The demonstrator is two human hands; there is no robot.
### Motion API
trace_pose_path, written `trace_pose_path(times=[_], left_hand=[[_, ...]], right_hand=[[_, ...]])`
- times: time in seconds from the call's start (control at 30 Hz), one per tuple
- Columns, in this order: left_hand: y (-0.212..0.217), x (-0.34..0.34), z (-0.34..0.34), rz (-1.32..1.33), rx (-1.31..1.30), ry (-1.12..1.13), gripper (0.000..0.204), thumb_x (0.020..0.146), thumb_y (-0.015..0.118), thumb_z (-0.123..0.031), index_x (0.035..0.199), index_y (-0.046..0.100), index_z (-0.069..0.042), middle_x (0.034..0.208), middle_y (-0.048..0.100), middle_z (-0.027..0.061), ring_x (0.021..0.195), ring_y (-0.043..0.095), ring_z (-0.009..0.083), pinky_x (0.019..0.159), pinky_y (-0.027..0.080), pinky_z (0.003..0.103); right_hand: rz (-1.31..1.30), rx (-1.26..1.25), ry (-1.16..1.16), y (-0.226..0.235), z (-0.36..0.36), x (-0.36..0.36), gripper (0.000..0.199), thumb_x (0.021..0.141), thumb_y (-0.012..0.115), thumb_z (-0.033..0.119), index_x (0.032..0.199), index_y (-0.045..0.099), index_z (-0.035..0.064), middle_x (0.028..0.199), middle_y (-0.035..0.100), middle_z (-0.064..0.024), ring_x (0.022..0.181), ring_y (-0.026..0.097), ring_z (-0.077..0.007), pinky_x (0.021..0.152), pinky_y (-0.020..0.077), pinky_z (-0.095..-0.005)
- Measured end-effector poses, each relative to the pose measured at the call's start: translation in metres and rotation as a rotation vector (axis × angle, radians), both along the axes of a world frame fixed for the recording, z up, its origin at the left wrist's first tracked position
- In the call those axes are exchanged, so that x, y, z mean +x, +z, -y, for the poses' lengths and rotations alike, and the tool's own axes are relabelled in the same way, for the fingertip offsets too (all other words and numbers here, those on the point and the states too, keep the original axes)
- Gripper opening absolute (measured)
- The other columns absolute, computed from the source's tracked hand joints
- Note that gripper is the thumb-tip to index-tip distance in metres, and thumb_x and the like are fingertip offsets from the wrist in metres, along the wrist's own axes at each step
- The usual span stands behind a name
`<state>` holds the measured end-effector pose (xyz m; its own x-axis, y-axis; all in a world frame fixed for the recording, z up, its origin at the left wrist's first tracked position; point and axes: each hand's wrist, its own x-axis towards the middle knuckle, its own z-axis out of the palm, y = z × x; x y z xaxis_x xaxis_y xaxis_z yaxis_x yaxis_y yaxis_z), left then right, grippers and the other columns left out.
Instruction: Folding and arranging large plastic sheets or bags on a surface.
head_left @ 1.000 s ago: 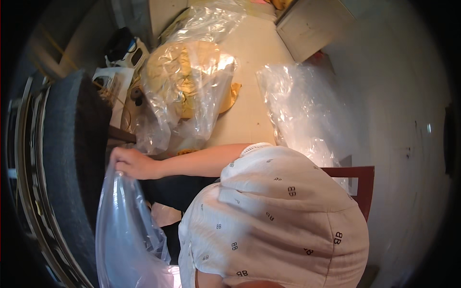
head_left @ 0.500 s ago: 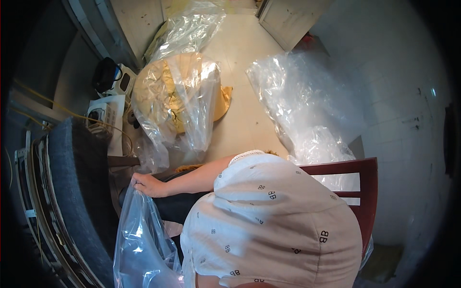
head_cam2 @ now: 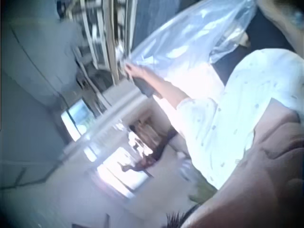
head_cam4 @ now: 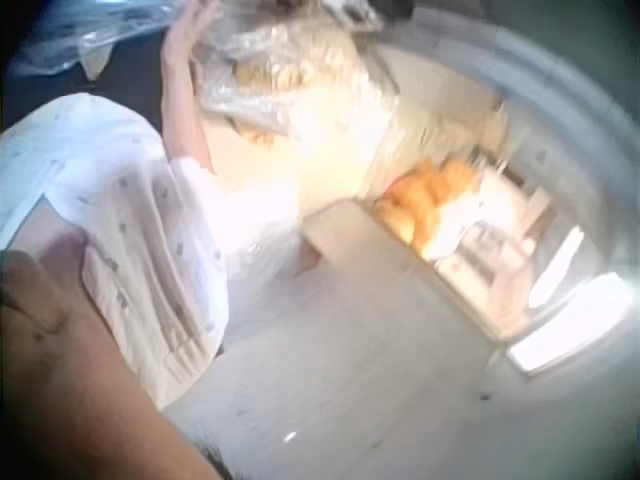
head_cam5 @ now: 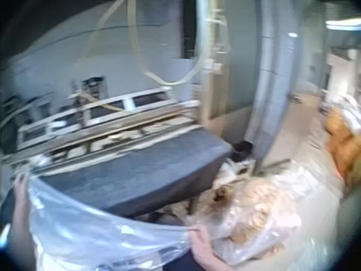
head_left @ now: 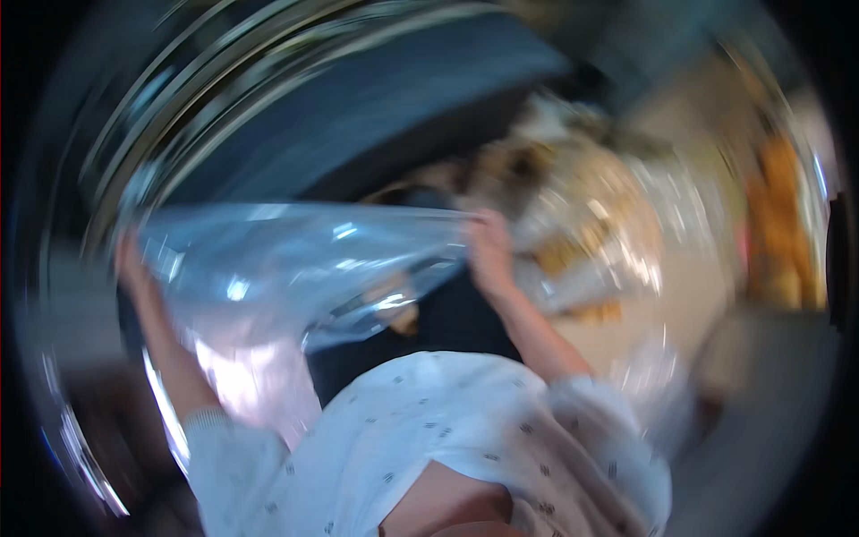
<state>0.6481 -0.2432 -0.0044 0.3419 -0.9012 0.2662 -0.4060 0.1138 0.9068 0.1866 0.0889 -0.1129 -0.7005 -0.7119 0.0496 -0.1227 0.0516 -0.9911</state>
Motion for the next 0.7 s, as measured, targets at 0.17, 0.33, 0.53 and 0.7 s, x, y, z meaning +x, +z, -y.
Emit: trace_pose_path(times=[0.17,0.33,0.53,0.7], left_hand=[[-0.008,0.017,0.016,-0.132,-0.219,0.038,0.027,0.082,0.065,-0.019,0.104,0.064,-0.004,0.095,0.062,0.0042,0.088,0.056,0.0123,0.081,0.042,0.023],[-0.023,0.038,0.014,-0.516,-0.371,-0.069,0.015,0.080,0.064,-0.009,0.093,0.063,-0.002,0.082,0.061,0.0011,0.076,0.055,0.0090,0.071,0.043,0.021],[-0.020,0.031,0.003,-0.640,-0.330,-0.090,0.011,0.081,0.063,-0.008,0.090,0.062,-0.003,0.079,0.060,-0.0002,0.071,0.053,0.0072,0.064,0.042,0.020],[-0.023,0.007,0.017,-0.521,-0.259,-0.019,0.013,0.081,0.063,-0.015,0.089,0.063,-0.004,0.076,0.060,0.0001,0.069,0.053,0.0078,0.061,0.042,0.022]], right_hand=[[0.384,-0.212,0.020,0.000,0.020,-0.003,0.013,0.088,0.054,0.009,0.100,0.051,0.0059,0.089,0.051,-0.0017,0.083,0.049,-0.0091,0.074,0.0414,-0.0225],[0.448,-0.216,0.144,0.007,0.053,-0.010,0.012,0.090,0.052,0.010,0.101,0.052,0.0065,0.097,0.057,-0.0054,0.089,0.054,-0.0124,0.080,0.0446,-0.0257],[0.489,-0.234,0.163,0.007,0.058,-0.017,0.014,0.091,0.052,0.013,0.103,0.052,0.0072,0.103,0.059,-0.0083,0.094,0.056,-0.0168,0.083,0.0476,-0.0302],[0.578,-0.161,0.062,0.009,0.051,-0.010,0.021,0.087,0.054,0.008,0.107,0.051,0.0042,0.107,0.057,-0.0105,0.098,0.057,-0.0211,0.086,0.0480,-0.0338]])
